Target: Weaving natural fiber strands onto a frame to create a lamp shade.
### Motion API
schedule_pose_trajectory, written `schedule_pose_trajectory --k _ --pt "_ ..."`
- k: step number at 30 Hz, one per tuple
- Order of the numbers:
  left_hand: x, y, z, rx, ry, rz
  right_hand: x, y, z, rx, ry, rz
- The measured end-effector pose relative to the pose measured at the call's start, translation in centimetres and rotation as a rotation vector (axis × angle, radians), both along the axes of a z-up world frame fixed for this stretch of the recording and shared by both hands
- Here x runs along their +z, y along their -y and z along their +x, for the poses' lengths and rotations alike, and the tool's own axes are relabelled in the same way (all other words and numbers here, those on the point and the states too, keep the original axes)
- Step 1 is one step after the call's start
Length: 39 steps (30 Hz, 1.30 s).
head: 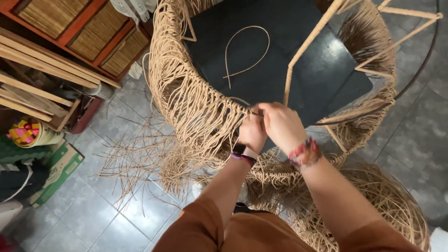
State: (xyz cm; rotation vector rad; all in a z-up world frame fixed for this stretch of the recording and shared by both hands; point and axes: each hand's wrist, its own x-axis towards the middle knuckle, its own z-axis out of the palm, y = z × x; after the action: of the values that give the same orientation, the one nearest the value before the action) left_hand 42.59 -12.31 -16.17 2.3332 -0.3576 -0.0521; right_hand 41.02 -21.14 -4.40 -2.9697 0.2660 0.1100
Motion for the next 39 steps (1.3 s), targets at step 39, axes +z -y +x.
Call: schedule_pose_trajectory --k 39 --pt "9.7 -5.8 -1.8 -0.279 0.408 -0.21 -1.3 2.7 -10.2 0.21 0.46 0.411"
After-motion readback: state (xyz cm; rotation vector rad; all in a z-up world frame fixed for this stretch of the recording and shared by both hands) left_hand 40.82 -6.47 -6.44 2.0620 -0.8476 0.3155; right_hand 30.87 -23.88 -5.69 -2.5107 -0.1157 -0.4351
